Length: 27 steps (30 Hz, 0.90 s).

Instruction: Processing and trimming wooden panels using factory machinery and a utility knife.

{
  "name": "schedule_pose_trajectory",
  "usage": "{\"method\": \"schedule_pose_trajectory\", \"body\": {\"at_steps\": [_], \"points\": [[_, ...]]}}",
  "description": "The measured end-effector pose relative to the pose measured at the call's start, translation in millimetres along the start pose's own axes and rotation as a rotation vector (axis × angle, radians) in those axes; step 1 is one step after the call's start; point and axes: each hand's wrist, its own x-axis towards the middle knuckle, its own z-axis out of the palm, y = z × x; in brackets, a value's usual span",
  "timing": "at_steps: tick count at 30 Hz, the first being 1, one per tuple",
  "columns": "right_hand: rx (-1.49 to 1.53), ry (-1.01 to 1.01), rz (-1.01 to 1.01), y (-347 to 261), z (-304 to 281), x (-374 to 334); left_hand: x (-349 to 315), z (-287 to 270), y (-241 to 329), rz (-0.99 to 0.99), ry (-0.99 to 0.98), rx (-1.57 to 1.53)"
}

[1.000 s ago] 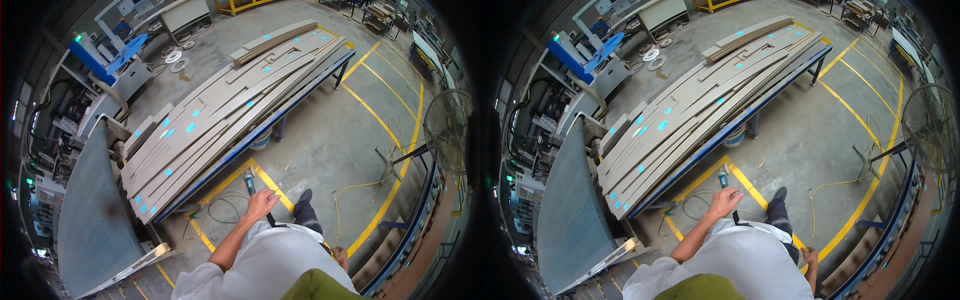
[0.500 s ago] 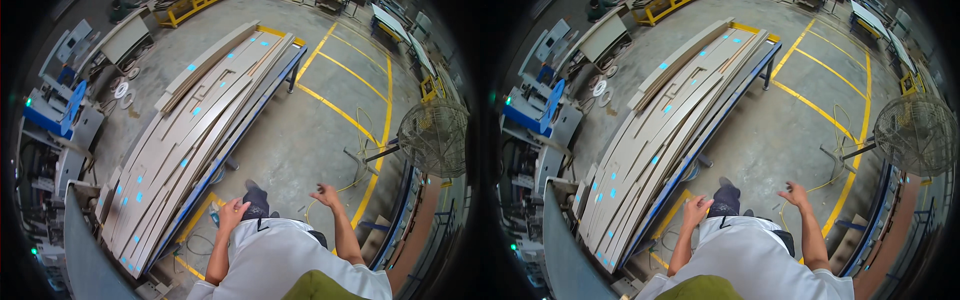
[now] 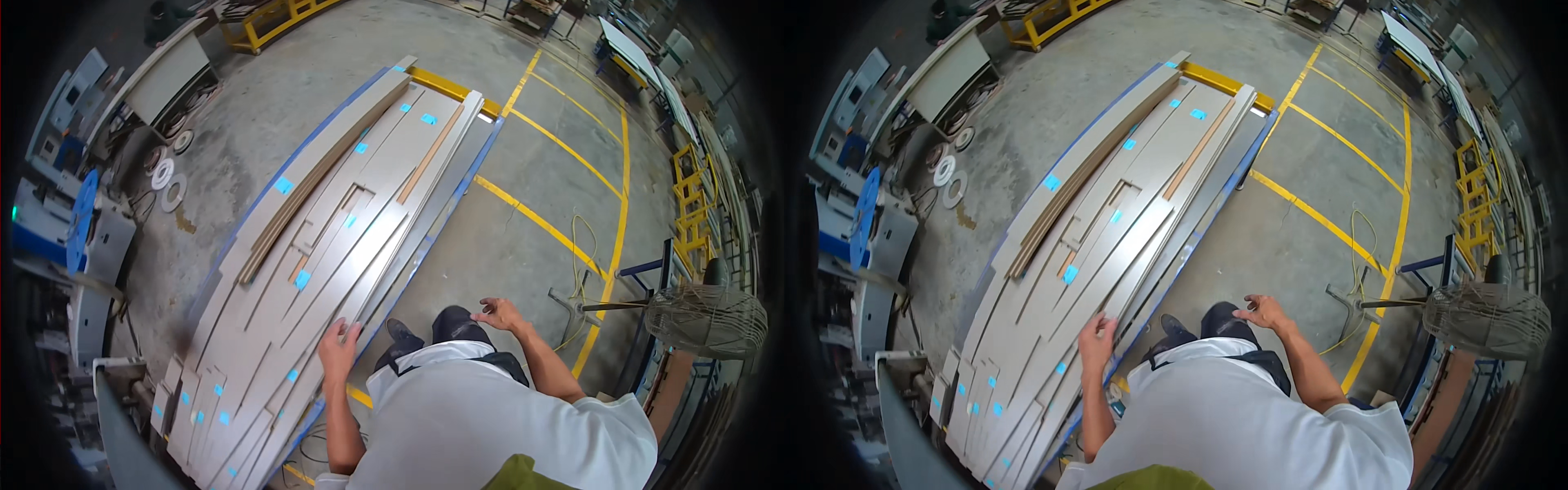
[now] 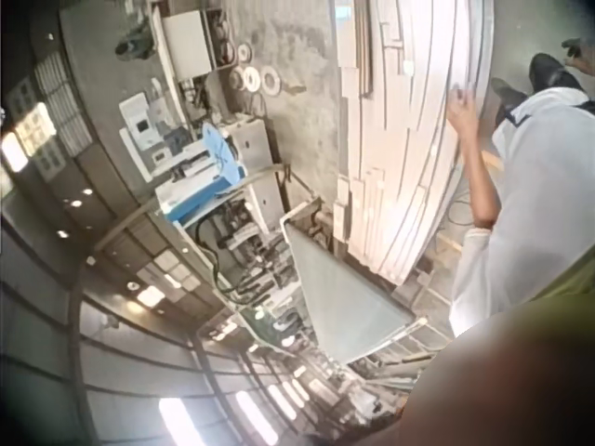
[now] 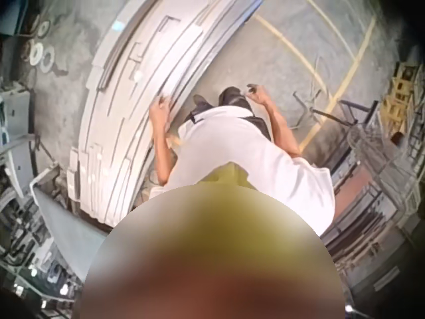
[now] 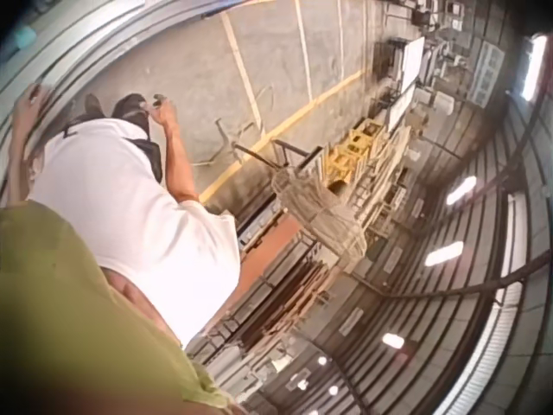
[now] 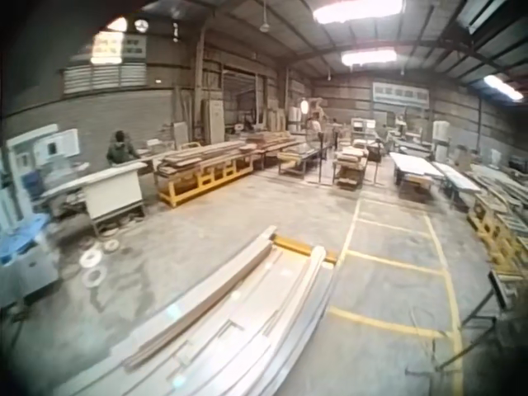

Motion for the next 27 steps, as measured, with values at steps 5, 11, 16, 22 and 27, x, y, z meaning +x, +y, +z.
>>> {"method": "schedule_pose_trajectory", "body": {"at_steps": [5, 11, 16, 22, 27], "points": [[-0.028, -0.064, 0.007, -10.5, -62.0, 100.3, 91.6, -16.5, 43.6, 0.053, 0.060, 0.071], [-0.008, 0.163, -0.227, -80.2, -183.0, 294.6, 219.1, -8.8, 108.4, -0.105, 0.292, -0.138], [0.136, 0.224, -0.476, -204.5, -265.7, 450.2, 327.5, -4.8, 158.7, -0.122, 0.373, 0.160], [0.084, 0.233, -0.738, -348.7, -292.0, 576.2, 428.3, -31.2, 135.3, -0.184, 0.321, 0.210], [-0.143, 0.051, -0.952, -466.5, -248.4, 645.4, 526.2, -55.7, 60.2, -0.454, -0.098, 0.384]]}}
